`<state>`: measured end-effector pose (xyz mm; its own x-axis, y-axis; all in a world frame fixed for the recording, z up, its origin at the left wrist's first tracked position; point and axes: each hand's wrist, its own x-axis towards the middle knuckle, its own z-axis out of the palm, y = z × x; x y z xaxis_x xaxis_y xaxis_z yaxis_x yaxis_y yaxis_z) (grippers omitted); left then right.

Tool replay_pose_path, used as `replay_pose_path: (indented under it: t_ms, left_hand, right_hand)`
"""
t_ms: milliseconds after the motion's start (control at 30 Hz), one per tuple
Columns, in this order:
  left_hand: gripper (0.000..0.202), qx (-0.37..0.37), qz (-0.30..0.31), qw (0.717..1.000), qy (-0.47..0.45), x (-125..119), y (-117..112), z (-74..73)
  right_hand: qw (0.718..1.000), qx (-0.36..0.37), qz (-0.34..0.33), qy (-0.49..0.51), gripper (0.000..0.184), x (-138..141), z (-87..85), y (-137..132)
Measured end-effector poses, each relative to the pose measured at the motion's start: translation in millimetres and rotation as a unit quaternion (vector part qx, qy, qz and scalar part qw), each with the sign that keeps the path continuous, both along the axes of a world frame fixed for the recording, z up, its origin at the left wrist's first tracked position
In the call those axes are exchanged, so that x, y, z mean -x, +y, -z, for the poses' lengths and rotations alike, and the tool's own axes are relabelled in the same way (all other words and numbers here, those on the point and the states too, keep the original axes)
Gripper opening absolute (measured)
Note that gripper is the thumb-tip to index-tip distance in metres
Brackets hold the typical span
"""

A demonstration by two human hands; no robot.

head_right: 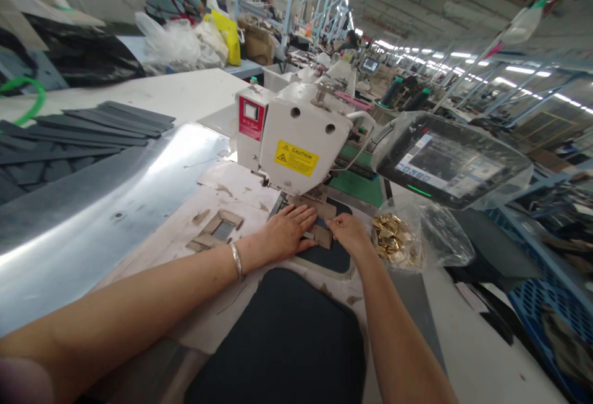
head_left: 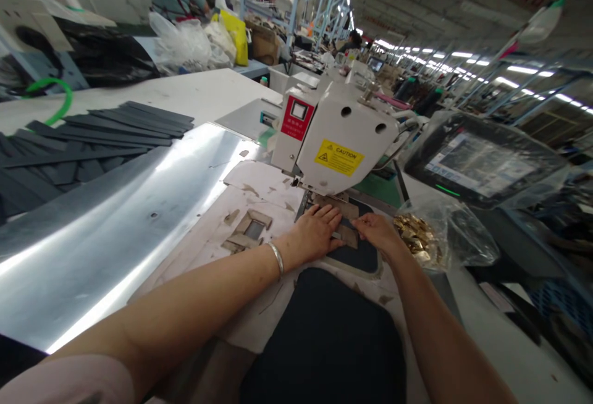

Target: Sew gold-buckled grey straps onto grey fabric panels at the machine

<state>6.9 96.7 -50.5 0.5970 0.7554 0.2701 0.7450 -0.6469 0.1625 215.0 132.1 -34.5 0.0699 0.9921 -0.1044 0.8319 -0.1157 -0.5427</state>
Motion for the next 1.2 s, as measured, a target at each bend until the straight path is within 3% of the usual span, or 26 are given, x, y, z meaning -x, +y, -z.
replay_pose_path:
  t_ms: [133, 367, 533, 700, 800, 933, 1000, 1200]
  left_hand:
    - [0.059, 0.016, 0.006, 1.0, 0.003, 0.1, 2.2, -1.4]
    - [0.057, 0.008, 0.006, 1.0, -0.008, -2.7, 5.6, 5.8]
    - [0.058, 0.004, 0.008, 1.0, -0.015, -1.5, 3.7, 3.4]
    - [0.058, 0.02, 0.001, 1.0, -0.004, -1.5, 0.7, -3.7]
    - [0.059, 0.025, 0.004, 1.0, -0.001, -1.9, 0.3, -5.7]
    - [0.062, 0.023, 0.007, 1.0, -0.003, -1.9, 1.4, -3.1]
    - [0.061, 0.019, 0.005, 1.0, -0.006, -1.9, 2.5, -0.3]
    - [0.059, 0.014, 0.003, 1.0, -0.004, -2.3, 4.0, 3.5]
  right_hand:
    - [0.993, 0.093, 0.047, 0.05, 0.029, 1.7, -17.7, -1.2]
    - [0.978, 0.188, 0.036, 0.083, 0.036, 4.7, -37.2, -2.2]
    - [0.978, 0.186, 0.06, 0.078, 0.032, 12.2, -42.5, -2.9]
    - [0.996, 0.081, 0.035, 0.012, 0.027, 13.8, -49.7, 1.0]
    - [0.984, 0.093, 0.065, 0.135, 0.024, 13.6, -51.7, -2.1]
    - [0.932, 0.133, 0.119, 0.317, 0.022, 12.9, -46.8, -11.8]
    - [0.916, 0.129, 0.143, 0.351, 0.024, 12.6, -42.0, -15.3]
    - [0.91, 0.12, 0.172, 0.357, 0.024, 13.7, -33.7, -15.0]
